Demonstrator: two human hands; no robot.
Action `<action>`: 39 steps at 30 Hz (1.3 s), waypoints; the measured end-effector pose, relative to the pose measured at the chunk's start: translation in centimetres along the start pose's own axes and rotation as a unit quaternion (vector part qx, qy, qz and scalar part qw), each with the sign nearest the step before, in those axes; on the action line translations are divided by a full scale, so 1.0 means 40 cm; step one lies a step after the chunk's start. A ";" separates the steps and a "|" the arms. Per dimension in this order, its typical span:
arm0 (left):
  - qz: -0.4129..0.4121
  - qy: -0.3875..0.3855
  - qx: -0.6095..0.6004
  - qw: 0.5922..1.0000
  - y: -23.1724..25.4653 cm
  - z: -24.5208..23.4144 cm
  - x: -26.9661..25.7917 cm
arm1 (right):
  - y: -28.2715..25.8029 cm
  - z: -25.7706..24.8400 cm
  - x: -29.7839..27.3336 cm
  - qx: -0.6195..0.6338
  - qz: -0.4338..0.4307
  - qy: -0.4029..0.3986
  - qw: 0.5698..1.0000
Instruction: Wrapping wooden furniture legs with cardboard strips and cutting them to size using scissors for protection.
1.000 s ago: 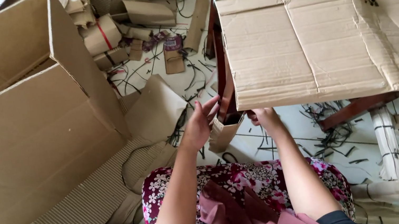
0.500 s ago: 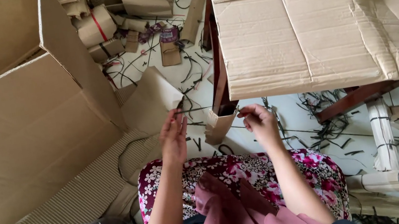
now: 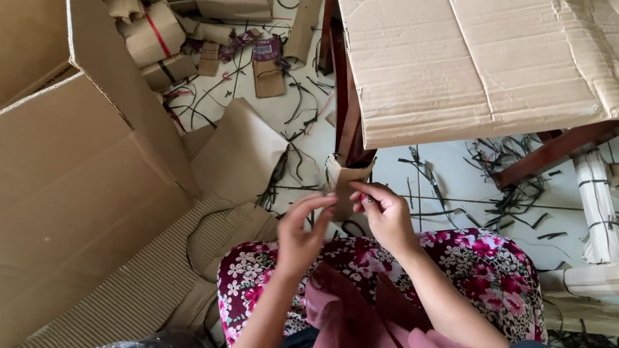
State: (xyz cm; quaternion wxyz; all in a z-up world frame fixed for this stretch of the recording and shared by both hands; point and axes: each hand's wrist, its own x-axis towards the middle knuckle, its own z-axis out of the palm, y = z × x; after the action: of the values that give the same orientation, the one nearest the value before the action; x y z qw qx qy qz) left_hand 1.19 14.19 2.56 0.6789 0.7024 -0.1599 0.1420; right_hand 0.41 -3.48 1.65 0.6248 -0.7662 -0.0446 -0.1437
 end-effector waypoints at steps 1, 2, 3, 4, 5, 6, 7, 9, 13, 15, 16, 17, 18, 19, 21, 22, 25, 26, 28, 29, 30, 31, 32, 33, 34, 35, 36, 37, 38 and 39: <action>0.000 -0.001 0.000 1.000 0.006 0.018 0.005 | -0.015 -0.002 -0.002 0.000 0.000 0.001 1.000; 0.017 0.002 0.034 0.999 0.011 0.038 0.008 | -0.031 -0.008 -0.005 -0.036 -0.026 0.011 0.999; 0.034 0.005 0.067 0.997 0.017 0.058 0.012 | -0.045 -0.013 -0.008 -0.072 -0.052 0.020 0.996; 0.033 0.005 0.065 0.997 0.026 0.073 0.015 | -0.042 -0.021 -0.011 -0.074 -0.052 0.020 0.996; 0.057 0.009 0.076 0.995 0.036 0.087 0.019 | -0.039 -0.028 -0.015 -0.129 -0.085 0.026 0.988; 0.082 0.013 0.088 0.993 0.046 0.100 0.023 | -0.036 -0.033 -0.018 -0.183 -0.118 0.031 0.976; 0.081 0.014 0.087 0.993 0.038 0.106 0.032 | -0.012 -0.045 -0.026 -0.184 -0.117 0.030 0.975; 0.123 -0.004 0.119 0.985 0.022 0.113 0.049 | 0.036 -0.065 -0.046 -0.236 -0.163 0.012 0.958; 0.177 -0.035 0.135 0.974 -0.013 0.121 0.078 | 0.053 -0.067 -0.048 -0.310 -0.201 -0.003 0.929; 0.185 -0.049 0.160 0.968 -0.001 0.114 0.084 | 0.014 -0.057 -0.032 -0.303 -0.254 -0.042 0.917; 0.182 -0.051 0.160 0.969 -0.005 0.111 0.082 | -0.011 -0.055 -0.025 -0.303 -0.251 -0.042 0.918; 0.187 -0.059 0.169 0.966 -0.010 0.108 0.079 | -0.036 -0.052 -0.018 -0.308 -0.283 -0.053 0.907; 0.192 -0.064 0.178 0.963 -0.015 0.108 0.080 | -0.060 -0.052 -0.006 -0.314 -0.317 -0.065 0.893; 0.191 -0.065 0.177 0.963 -0.041 0.109 0.072 | -0.063 -0.054 -0.006 -0.315 -0.315 -0.066 0.893; 0.166 -0.038 0.158 0.973 -0.090 0.109 0.060 | -0.071 -0.057 -0.001 -0.251 -0.313 -0.049 0.915; 0.166 -0.037 0.159 0.973 -0.079 0.107 0.063 | -0.033 -0.058 0.006 -0.251 -0.314 -0.049 0.914; 0.142 -0.019 0.132 0.981 -0.060 0.101 0.062 | 0.021 -0.062 0.023 -0.255 -0.304 -0.011 0.918; 0.139 -0.022 0.135 0.981 -0.064 0.101 0.064 | -0.002 -0.065 0.034 -0.269 -0.313 -0.014 0.911; 0.136 -0.025 0.136 0.981 -0.043 0.102 0.067 | -0.025 -0.067 0.052 -0.284 -0.322 -0.017 0.903; 0.108 -0.018 0.131 0.985 -0.019 0.102 0.067 | -0.026 -0.065 0.058 -0.280 -0.325 0.006 0.903; 0.079 -0.010 0.126 0.989 0.005 0.101 0.066 | -0.026 -0.061 0.063 -0.276 -0.328 0.028 0.903; 0.079 -0.009 0.126 0.989 -0.008 0.098 0.066 | -0.017 -0.060 0.067 -0.276 -0.328 0.027 0.903; 0.067 -0.007 0.130 0.989 -0.022 0.094 0.061 | -0.007 -0.059 0.068 -0.276 -0.331 0.029 0.902; 0.056 -0.004 0.133 0.990 -0.036 0.091 0.057 | 0.004 -0.057 0.068 -0.277 -0.334 0.031 0.900; 0.054 -0.004 0.134 0.990 -0.024 0.084 0.057 | 0.025 -0.054 0.063 -0.277 -0.333 0.030 0.901; 0.064 -0.002 0.151 0.986 -0.013 0.078 0.058 | 0.046 -0.052 0.059 -0.289 -0.344 0.025 0.893; 0.077 0.000 0.168 0.983 -0.002 0.074 0.064 | 0.066 -0.052 0.059 -0.302 -0.355 0.021 0.884; 0.077 -0.001 0.168 0.983 0.004 0.072 0.069 | 0.048 -0.046 0.056 -0.302 -0.355 0.022 0.884; 0.079 0.001 0.177 0.981 0.009 0.070 0.073 | 0.030 -0.041 0.051 -0.303 -0.360 0.021 0.882; 0.081 0.003 0.185 0.979 0.014 0.068 0.075 | 0.012 -0.036 0.046 -0.305 -0.364 0.019 0.880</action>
State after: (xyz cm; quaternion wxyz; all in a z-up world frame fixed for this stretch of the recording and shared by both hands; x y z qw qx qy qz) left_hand 3.63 11.36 4.24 0.5237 0.8004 -0.1847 0.2257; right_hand 2.05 -5.19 1.98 0.2650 -0.8455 -0.2623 -0.3822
